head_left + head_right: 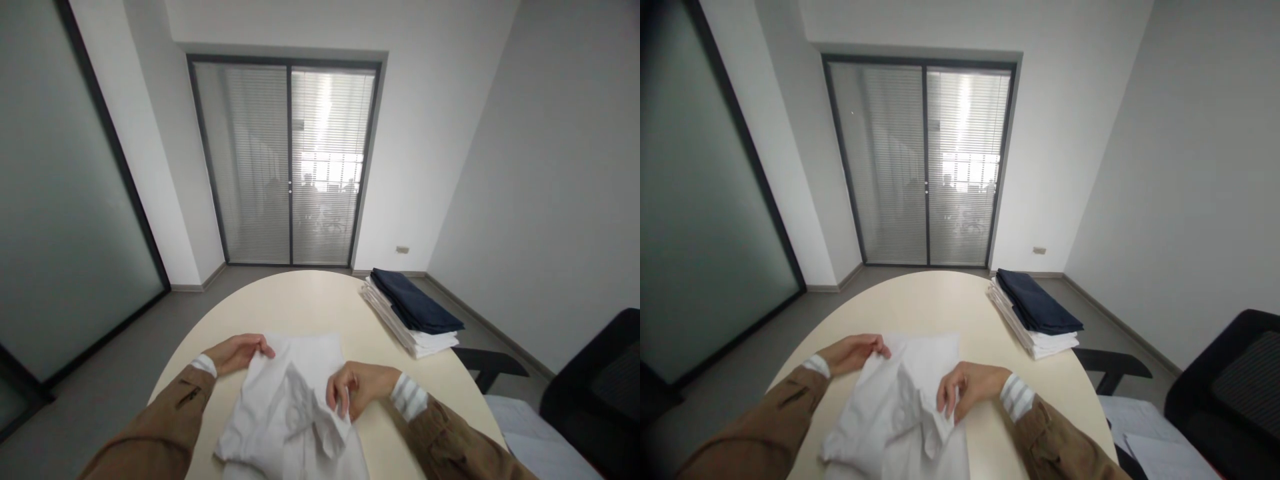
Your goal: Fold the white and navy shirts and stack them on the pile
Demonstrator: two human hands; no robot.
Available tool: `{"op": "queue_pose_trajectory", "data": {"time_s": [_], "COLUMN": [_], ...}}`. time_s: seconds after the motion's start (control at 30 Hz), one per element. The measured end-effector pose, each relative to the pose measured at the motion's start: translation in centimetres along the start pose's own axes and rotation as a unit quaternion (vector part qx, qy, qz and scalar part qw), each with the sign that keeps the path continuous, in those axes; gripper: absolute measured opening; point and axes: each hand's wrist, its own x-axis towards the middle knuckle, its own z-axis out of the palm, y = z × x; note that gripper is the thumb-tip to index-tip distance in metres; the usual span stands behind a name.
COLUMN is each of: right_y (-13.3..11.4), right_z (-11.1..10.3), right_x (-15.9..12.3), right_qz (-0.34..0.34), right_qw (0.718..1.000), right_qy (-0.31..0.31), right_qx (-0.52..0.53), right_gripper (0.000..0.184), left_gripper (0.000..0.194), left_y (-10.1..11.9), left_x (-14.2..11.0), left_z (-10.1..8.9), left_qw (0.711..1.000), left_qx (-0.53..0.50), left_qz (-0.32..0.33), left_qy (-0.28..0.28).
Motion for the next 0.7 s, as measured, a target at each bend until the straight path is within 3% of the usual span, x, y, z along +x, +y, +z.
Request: {"op": "queue_pose_trajectory", "data": {"time_s": [0.13, 0.3, 0.37, 0.43, 0.57, 0.7], "right_y": [0.3, 1.8, 2.5, 2.8, 2.0, 0.1], "right_z": [-0.7, -3.0, -3.9, -4.3, -4.2, -3.4], "right_x": [0.0, 0.0, 0.0, -0.1, -0.5, -1.2], "right_qz": [0.0, 0.037, 0.042, 0.028, 0.011, 0.014], "right_qw": [0.998, 0.974, 0.961, 0.95, 0.921, 0.916], "right_qy": [0.033, 0.182, 0.231, 0.265, 0.304, 0.282], "right_qx": [-0.05, -0.132, -0.144, -0.164, -0.244, -0.286], "right_gripper": [0.03, 0.016, 0.015, 0.014, 0.019, 0.054], "left_gripper": [0.041, 0.062, 0.067, 0.07, 0.053, 0.038], "left_y": [-0.4, -0.9, -1.1, -1.4, -2.2, -2.8], "left_x": [1.2, 4.9, 5.8, 5.9, 4.6, 3.5], "left_z": [1.1, 2.2, 2.5, 2.6, 2.9, 3.7], "left_qw": [0.996, 0.947, 0.925, 0.914, 0.928, 0.94], "left_qx": [0.061, 0.176, 0.183, 0.179, 0.18, 0.182], "left_qz": [0.055, 0.181, 0.158, 0.093, -0.008, -0.037], "left_qy": [0.029, 0.199, 0.294, 0.353, 0.325, 0.285]}}
